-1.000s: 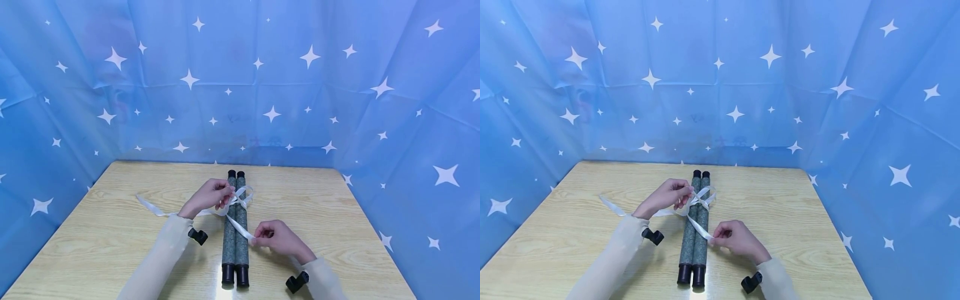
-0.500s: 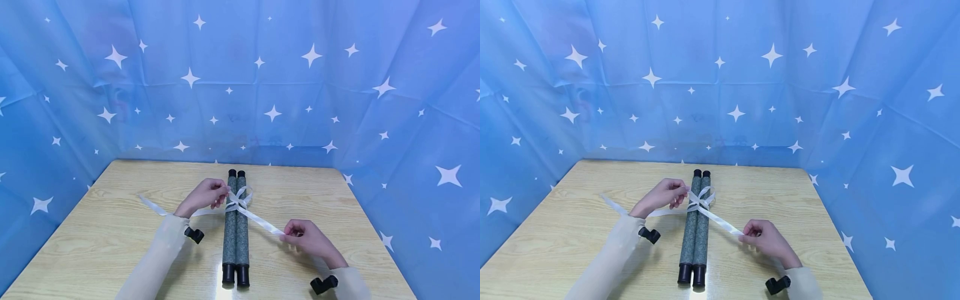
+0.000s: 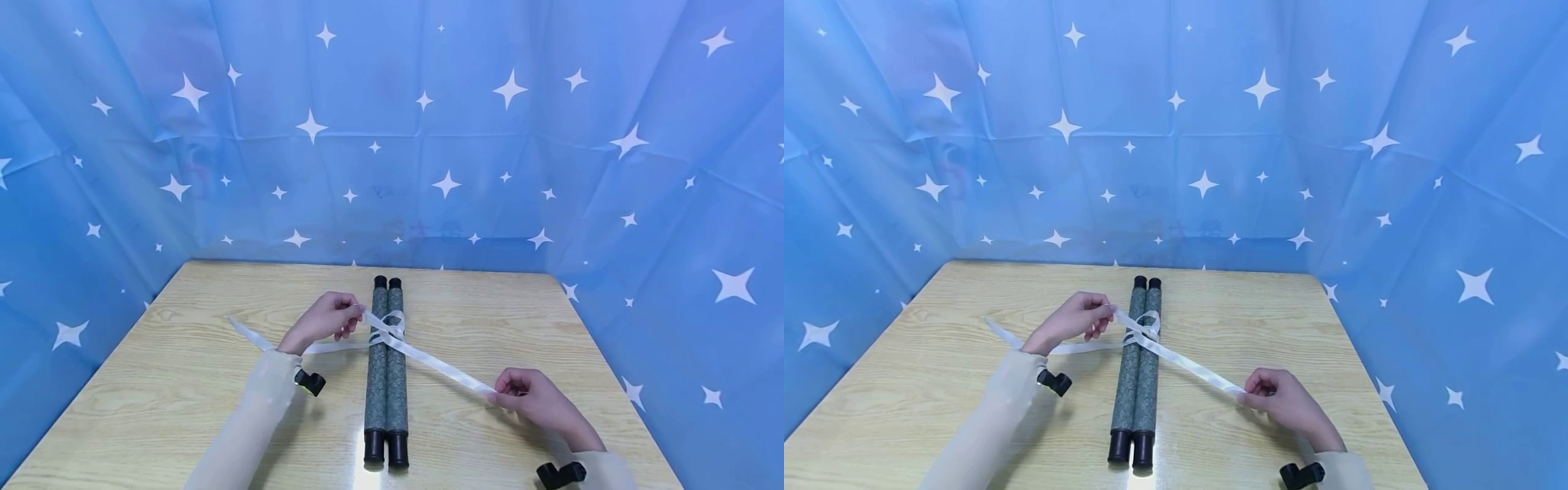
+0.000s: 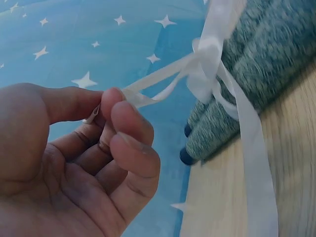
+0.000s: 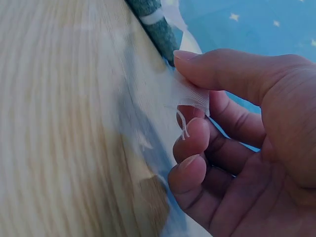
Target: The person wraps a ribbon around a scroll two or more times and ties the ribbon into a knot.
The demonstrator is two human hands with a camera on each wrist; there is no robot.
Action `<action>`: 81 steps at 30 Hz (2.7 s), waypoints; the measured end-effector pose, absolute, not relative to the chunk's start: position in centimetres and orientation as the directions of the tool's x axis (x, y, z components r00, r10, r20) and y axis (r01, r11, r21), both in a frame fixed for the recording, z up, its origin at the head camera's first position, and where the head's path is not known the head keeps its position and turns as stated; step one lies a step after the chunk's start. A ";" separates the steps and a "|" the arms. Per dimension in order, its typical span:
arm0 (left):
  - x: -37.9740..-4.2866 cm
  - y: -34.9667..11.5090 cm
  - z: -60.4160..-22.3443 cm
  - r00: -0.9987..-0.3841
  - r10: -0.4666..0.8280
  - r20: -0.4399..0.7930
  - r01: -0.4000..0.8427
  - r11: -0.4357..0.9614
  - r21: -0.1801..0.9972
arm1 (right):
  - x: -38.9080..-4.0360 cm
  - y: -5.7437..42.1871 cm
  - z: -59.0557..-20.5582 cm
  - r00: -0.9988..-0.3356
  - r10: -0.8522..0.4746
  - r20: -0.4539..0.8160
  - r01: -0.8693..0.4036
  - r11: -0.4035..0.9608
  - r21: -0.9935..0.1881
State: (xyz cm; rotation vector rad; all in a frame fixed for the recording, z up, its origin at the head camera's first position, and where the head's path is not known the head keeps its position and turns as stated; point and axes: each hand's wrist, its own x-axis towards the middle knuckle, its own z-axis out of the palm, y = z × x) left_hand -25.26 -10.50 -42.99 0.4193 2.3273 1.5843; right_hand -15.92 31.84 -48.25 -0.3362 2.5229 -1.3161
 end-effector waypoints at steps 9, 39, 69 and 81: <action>-25.8 -12.0 -45.1 -0.925 0.357 -0.127 0.021 0.384 0.923 | -15.4 33.7 -48.5 -0.938 -0.312 -0.152 -0.067 0.592 -0.803; -23.7 -8.3 -44.4 -0.889 0.387 0.245 0.453 0.655 0.605 | -19.0 29.3 -46.4 -0.973 -0.226 -0.049 -0.113 0.650 -0.751; -23.1 -4.4 -46.1 -0.674 0.696 0.246 0.738 0.638 0.217 | -27.1 15.2 -47.2 -0.948 -0.312 0.060 -0.245 0.596 -0.764; -23.7 -4.7 -46.8 -0.668 0.689 0.281 0.744 0.617 0.256 | -27.2 14.8 -47.7 -0.957 -0.280 0.078 -0.236 0.596 -0.768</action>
